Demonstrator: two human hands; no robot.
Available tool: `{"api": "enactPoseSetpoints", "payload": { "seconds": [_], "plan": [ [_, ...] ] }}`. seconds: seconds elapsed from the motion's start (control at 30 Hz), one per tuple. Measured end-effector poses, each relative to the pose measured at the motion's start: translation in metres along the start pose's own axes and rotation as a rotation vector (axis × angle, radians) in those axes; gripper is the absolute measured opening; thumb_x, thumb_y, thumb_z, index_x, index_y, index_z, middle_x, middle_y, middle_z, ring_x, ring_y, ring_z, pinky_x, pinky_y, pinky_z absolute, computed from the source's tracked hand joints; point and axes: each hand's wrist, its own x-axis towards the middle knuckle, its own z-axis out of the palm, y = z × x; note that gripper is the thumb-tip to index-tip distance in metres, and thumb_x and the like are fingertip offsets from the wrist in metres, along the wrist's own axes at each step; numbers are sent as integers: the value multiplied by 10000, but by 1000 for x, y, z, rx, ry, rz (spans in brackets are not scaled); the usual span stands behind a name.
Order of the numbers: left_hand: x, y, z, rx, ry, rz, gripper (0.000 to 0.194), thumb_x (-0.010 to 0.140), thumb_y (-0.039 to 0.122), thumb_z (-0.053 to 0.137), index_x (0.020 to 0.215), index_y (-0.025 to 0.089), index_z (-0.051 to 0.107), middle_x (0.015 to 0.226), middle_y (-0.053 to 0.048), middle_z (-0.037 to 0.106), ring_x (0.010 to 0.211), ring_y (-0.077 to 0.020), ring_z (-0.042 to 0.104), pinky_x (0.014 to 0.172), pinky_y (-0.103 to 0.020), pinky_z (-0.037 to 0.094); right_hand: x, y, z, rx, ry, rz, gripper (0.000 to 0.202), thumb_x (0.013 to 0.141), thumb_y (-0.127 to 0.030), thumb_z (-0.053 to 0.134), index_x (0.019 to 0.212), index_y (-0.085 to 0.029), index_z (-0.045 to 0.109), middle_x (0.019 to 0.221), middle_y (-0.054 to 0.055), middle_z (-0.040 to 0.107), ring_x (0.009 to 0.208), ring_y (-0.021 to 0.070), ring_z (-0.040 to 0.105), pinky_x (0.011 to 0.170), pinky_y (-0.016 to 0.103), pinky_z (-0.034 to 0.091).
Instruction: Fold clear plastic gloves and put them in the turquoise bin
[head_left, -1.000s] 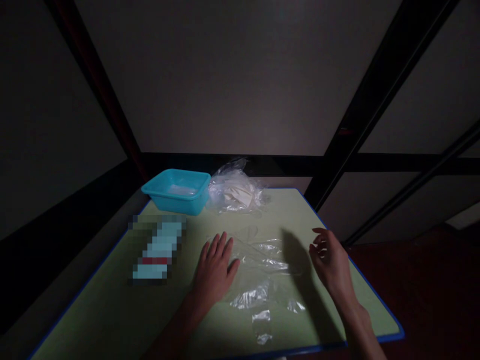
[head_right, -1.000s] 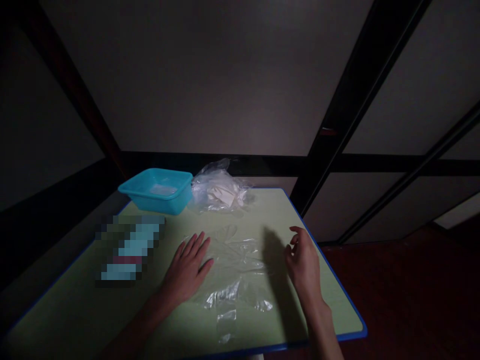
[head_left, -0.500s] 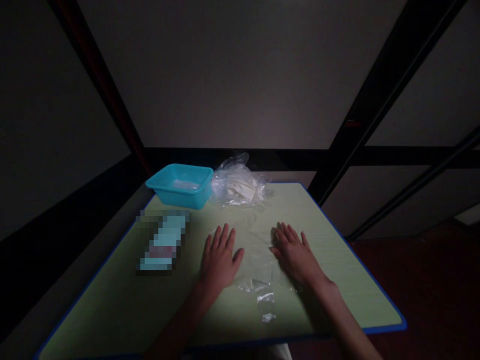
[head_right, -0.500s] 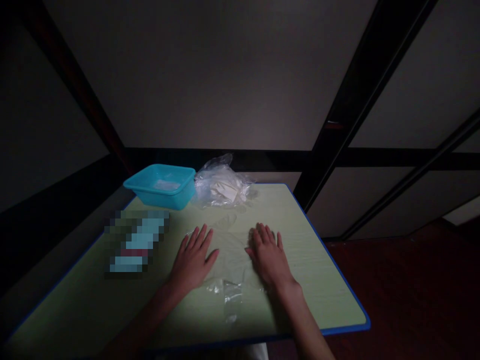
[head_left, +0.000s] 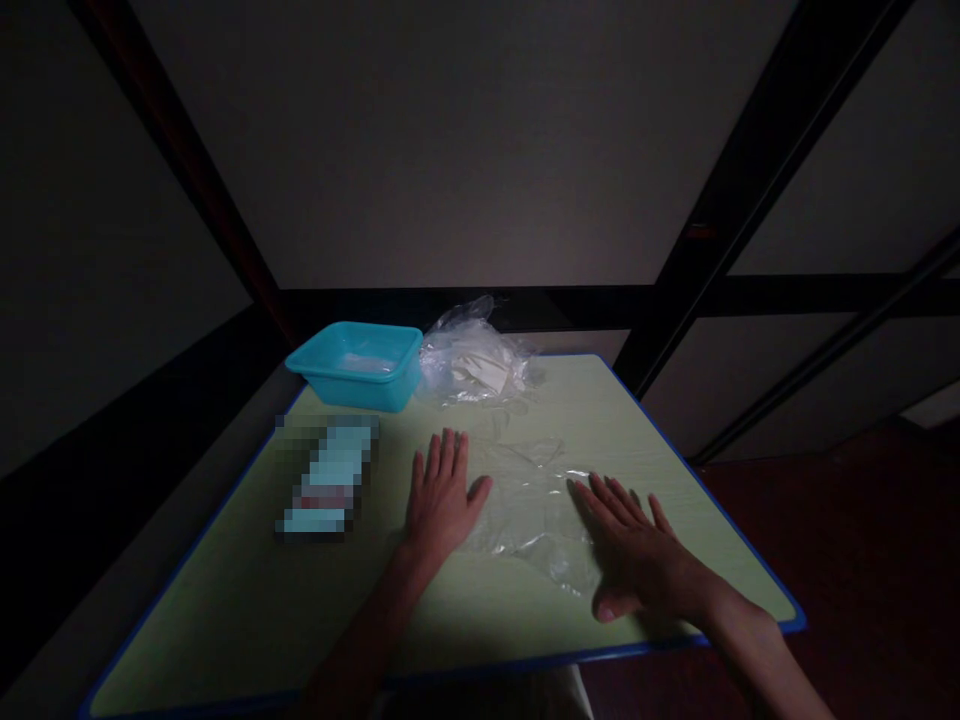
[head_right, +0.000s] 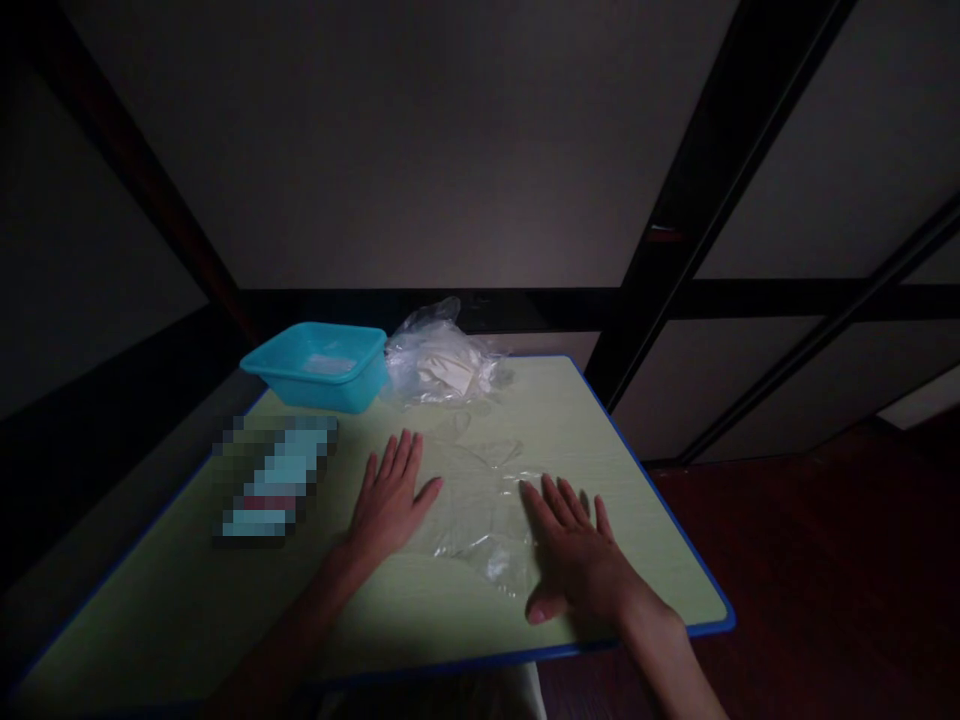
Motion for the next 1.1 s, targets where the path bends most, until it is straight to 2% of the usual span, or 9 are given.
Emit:
{"api": "enactPoseSetpoints", "payload": {
  "seconds": [0.07, 0.2, 0.27, 0.4, 0.53, 0.77, 0.9, 1.0, 1.1],
  "plan": [
    [-2, -2, -1, -62, 39, 23, 579, 887, 338, 429, 1371, 41, 313, 1448, -202, 269, 1330, -337, 251, 1034, -528, 274, -1, -2, -4, 7, 42, -40, 1185, 435, -264, 854, 1431, -207, 216, 1487, 185, 118, 1345, 391, 41, 1037, 634, 24],
    [-13, -2, -6, -138, 69, 191, 503, 897, 300, 399, 1334, 52, 364, 1440, -193, 302, 1339, -274, 254, 1052, -446, 300, 10, -34, -3, 109, 268, -274, 608, 845, -237, 534, 1405, -222, 298, 1455, 123, 297, 1338, 244, 259, 1081, 516, 186],
    [-19, -1, -6, -125, 43, 263, 496, 893, 287, 406, 1322, 40, 380, 1432, -192, 321, 1335, -259, 270, 1056, -410, 307, 21, -52, 5, 132, 355, -293, 503, 907, -259, 431, 1390, -164, 333, 1435, 145, 333, 1318, 230, 312, 1073, 474, 250],
    [-28, 0, 0, -76, 0, 311, 496, 897, 318, 417, 1330, 76, 394, 1421, -167, 356, 1320, -265, 308, 1049, -425, 313, 34, -65, 30, 49, 431, -313, 523, 904, -329, 452, 1382, -143, 351, 1440, 158, 300, 1335, 288, 254, 1058, 533, 248],
    [-32, -5, 2, -26, -4, 316, 506, 890, 377, 449, 1340, 150, 406, 1427, -123, 363, 1311, -285, 323, 1040, -466, 304, 29, -48, 45, -28, 462, -359, 561, 914, -432, 401, 1405, -180, 302, 1459, 118, 266, 1349, 277, 221, 1068, 539, 218],
    [-35, -12, -1, -59, 0, 328, 542, 868, 352, 488, 1362, 161, 371, 1445, -124, 328, 1323, -293, 293, 1035, -483, 307, 7, -17, 25, 42, 348, -467, 551, 912, -383, 428, 1408, -187, 289, 1476, 109, 263, 1354, 254, 222, 1079, 509, 216],
    [-35, -13, -2, -153, 28, 331, 462, 857, 225, 464, 1312, 149, 426, 1444, -129, 333, 1333, -258, 278, 1053, -458, 296, -10, -17, 2, 166, 248, -552, 210, 858, -268, 535, 1033, -221, 640, 1234, 71, 554, 1170, 237, 466, 967, 408, 393],
    [-35, -14, -5, -215, 57, 327, 397, 836, 160, 458, 1231, 165, 500, 1413, -116, 393, 1306, -244, 333, 1050, -433, 318, -16, -22, -6, 158, 189, -535, 83, 745, -135, 599, 711, -198, 642, 921, 39, 615, 935, 216, 549, 837, 368, 444],
    [-36, -14, -8, -256, 67, 328, 342, 820, 132, 469, 1150, 160, 554, 1369, -124, 444, 1263, -247, 396, 1026, -411, 366, -15, -24, -4, 91, 154, -519, 114, 647, -61, 587, 629, -173, 589, 823, 34, 580, 850, 210, 533, 791, 369, 440]
  ]
}}
